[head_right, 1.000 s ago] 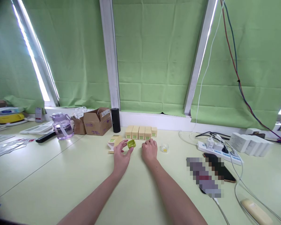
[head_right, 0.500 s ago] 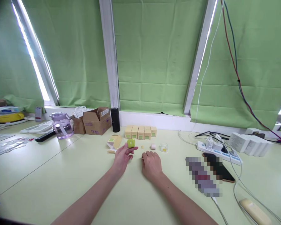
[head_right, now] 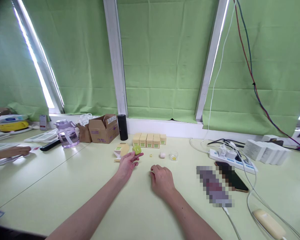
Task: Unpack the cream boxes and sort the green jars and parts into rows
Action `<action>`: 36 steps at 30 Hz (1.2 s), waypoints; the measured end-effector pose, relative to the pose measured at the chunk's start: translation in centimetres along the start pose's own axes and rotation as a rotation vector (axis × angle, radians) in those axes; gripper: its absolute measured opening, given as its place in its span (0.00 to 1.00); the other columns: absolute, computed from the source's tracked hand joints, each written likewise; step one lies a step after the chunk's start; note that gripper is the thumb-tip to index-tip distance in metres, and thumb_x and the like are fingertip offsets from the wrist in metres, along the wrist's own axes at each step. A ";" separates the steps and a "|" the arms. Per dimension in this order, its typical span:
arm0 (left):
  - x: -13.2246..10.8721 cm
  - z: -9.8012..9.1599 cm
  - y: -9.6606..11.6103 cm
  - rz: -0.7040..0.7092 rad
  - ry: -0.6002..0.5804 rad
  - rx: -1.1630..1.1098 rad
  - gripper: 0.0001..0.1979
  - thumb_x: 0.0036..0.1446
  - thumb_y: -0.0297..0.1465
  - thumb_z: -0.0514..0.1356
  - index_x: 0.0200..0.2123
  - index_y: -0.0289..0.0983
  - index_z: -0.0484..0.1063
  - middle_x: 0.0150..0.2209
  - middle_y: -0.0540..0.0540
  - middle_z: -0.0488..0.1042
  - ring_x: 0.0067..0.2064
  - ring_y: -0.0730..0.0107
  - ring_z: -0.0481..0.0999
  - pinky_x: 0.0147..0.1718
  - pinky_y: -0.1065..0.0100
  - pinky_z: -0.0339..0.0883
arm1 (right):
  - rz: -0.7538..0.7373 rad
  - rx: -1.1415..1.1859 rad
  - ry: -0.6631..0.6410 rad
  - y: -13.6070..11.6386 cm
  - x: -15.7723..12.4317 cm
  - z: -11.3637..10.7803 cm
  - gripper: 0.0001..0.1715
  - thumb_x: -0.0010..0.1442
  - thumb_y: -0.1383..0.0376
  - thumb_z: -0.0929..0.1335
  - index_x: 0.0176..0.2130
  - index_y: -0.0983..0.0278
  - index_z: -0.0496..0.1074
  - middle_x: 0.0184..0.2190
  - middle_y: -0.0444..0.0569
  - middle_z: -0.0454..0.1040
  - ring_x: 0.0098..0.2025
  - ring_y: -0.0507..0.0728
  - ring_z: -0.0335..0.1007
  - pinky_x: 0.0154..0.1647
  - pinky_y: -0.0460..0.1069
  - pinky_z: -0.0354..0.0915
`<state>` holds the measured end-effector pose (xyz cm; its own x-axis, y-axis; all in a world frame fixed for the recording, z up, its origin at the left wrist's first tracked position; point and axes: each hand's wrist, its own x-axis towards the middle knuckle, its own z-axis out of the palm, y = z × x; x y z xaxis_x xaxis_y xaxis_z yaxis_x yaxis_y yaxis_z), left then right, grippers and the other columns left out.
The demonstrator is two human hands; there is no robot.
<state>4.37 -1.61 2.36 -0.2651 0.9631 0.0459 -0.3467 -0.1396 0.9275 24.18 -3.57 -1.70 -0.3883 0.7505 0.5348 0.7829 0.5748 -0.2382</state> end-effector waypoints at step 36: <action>4.4 -2.2 0.1 0.525 -0.034 1.693 0.12 0.62 0.27 0.58 0.45 0.39 0.80 0.48 0.38 0.81 0.57 0.45 0.62 0.53 0.51 0.53 | 0.059 -0.003 -0.156 -0.6 0.6 -1.0 0.08 0.67 0.69 0.63 0.42 0.60 0.72 0.40 0.46 0.80 0.37 0.56 0.74 0.39 0.50 0.58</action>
<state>1.18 2.13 1.81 -0.0074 0.9063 0.4225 0.9878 -0.0592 0.1442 23.99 -3.77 -0.46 -0.4120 0.8245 0.3879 0.8078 0.5274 -0.2631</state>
